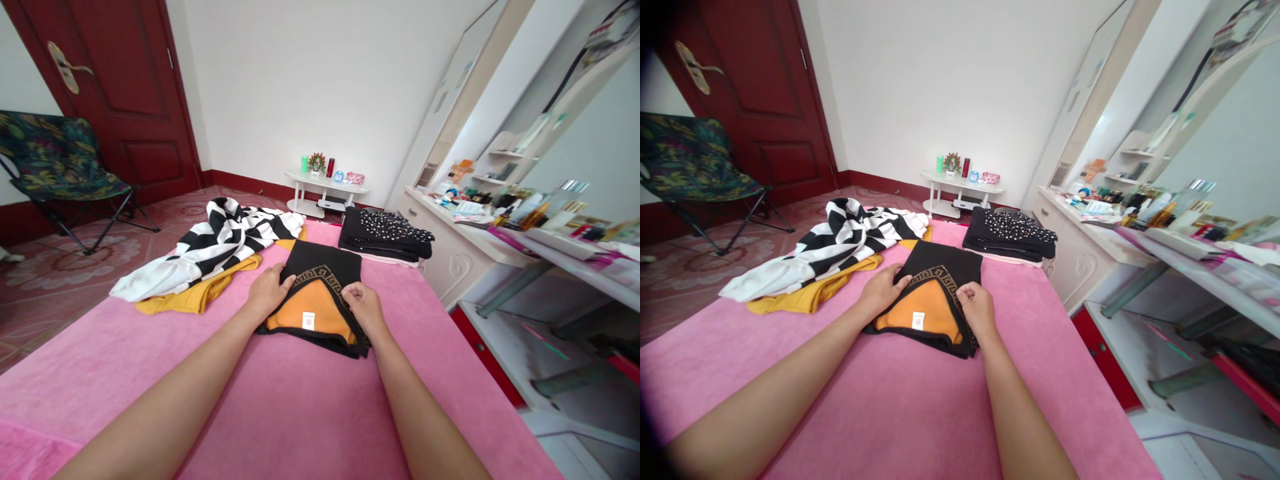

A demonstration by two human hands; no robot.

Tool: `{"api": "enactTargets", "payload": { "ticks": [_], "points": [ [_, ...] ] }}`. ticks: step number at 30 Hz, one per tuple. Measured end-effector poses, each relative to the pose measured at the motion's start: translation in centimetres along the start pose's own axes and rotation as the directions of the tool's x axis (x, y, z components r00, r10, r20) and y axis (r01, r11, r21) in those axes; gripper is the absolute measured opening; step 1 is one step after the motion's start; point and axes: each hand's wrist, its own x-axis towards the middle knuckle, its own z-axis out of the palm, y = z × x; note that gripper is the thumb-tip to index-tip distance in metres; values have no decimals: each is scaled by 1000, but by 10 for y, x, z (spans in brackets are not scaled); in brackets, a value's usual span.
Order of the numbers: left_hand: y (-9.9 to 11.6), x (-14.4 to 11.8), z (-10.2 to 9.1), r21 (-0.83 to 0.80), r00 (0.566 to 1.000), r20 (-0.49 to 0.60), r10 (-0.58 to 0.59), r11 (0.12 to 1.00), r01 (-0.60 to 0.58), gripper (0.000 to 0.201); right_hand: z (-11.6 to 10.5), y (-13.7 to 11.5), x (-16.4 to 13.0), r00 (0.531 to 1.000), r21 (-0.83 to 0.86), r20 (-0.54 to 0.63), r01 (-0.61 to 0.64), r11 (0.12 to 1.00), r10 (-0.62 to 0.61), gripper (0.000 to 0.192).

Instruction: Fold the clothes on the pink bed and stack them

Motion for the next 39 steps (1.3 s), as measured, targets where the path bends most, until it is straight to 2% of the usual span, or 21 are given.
{"api": "enactTargets", "payload": {
  "ticks": [16,22,31,39],
  "points": [
    [-1,2,2,25,1000,-8,9,1000,-9,46,2,4,0,1000,45,-24,18,999,-17,14],
    [-2,5,-2,48,998,48,37,998,-39,44,3,4,0,999,62,-28,24,998,-22,13],
    [4,0,-3,121,998,47,33,992,-38,44,3,4,0,999,69,-30,17,997,-15,14],
    [3,0,-2,120,999,35,22,992,-26,47,3,6,0,999,71,-33,30,997,-28,15]
  ]
}}
